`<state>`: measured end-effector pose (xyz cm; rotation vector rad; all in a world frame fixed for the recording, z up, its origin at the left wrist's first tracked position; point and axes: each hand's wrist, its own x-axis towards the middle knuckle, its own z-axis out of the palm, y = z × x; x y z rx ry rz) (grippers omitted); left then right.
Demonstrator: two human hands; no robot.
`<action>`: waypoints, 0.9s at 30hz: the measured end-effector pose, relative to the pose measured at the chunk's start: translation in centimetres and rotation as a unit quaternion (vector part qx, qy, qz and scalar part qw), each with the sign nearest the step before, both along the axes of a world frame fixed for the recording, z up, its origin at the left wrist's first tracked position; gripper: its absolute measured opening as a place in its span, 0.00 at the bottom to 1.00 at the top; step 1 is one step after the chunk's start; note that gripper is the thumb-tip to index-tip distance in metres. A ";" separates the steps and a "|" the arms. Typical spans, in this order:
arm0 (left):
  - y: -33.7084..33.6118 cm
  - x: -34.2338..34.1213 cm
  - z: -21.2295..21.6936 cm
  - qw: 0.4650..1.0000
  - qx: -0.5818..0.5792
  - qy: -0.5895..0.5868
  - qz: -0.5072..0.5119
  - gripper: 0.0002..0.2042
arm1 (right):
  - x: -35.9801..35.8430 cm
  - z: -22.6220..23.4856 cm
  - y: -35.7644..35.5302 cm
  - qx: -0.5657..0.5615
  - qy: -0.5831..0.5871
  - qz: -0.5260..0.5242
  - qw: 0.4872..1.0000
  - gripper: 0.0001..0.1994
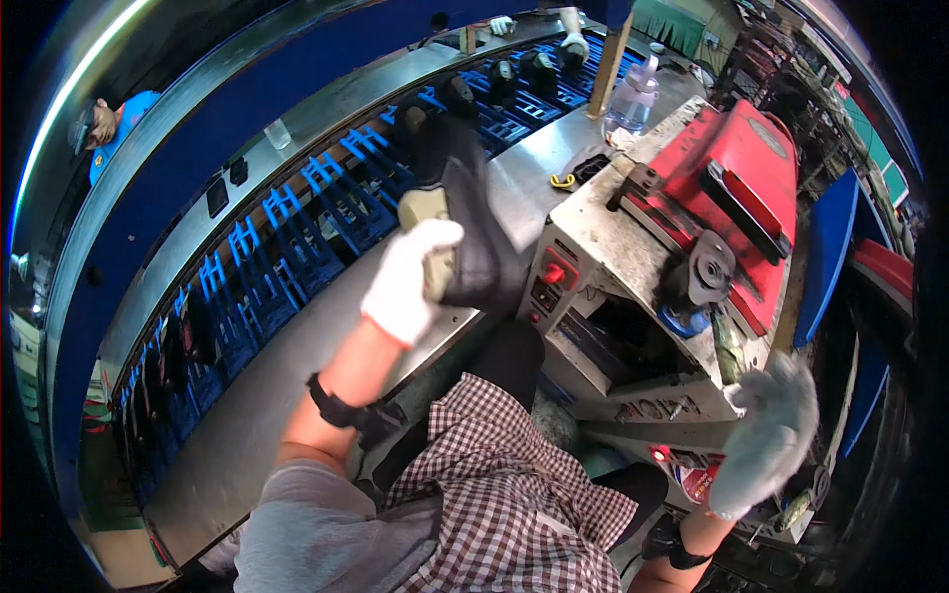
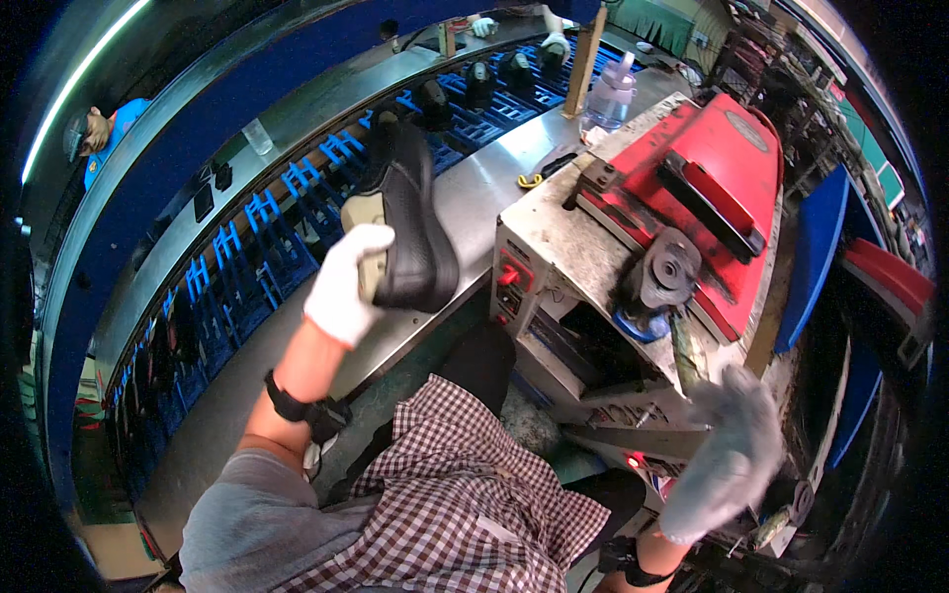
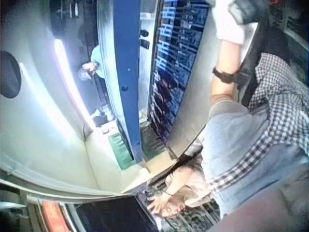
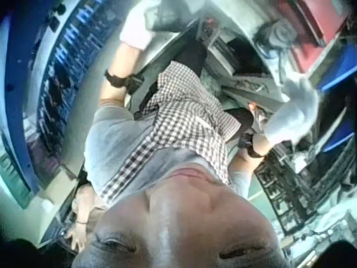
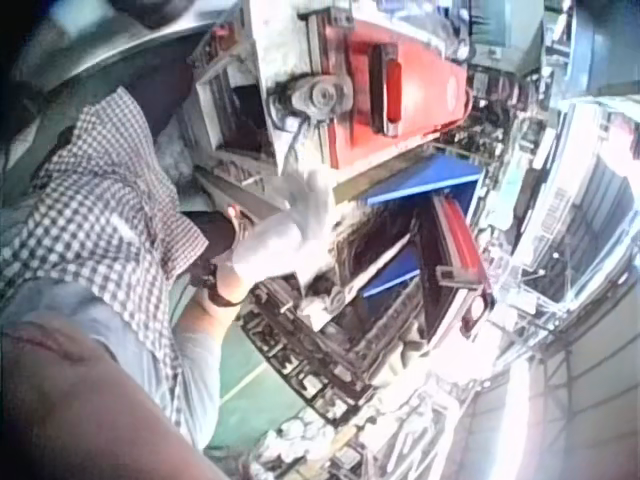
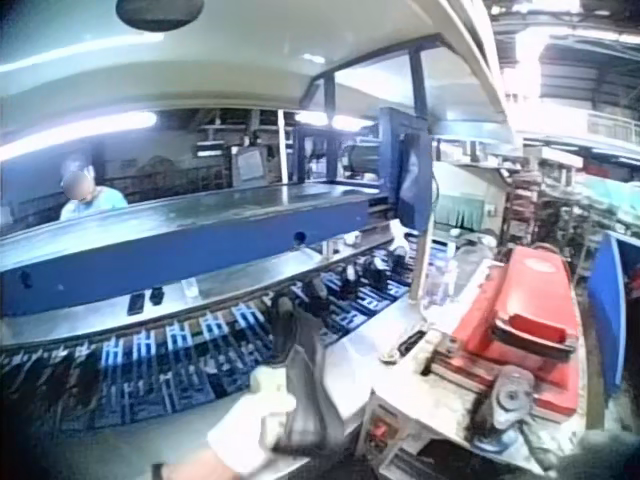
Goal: Operating a pneumatic press to attach and secure soles onto shoe uppers.
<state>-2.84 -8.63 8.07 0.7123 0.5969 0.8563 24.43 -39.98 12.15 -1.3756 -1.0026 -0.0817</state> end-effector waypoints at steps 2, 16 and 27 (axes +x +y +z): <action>5.1 -1.1 -0.7 0.987 -0.004 0.118 0.107 0.14 | 1.5 -0.8 -1.2 0.052 -0.031 -0.078 0.995 0.33; 34.2 -11.5 -10.5 0.601 0.309 0.708 0.205 0.40 | 4.8 -1.9 -2.5 0.041 0.023 -0.164 0.985 0.22; 10.6 -1.4 -7.0 0.520 0.501 0.649 -0.240 0.43 | 2.9 -0.7 7.2 -0.280 -0.097 -0.145 0.944 0.20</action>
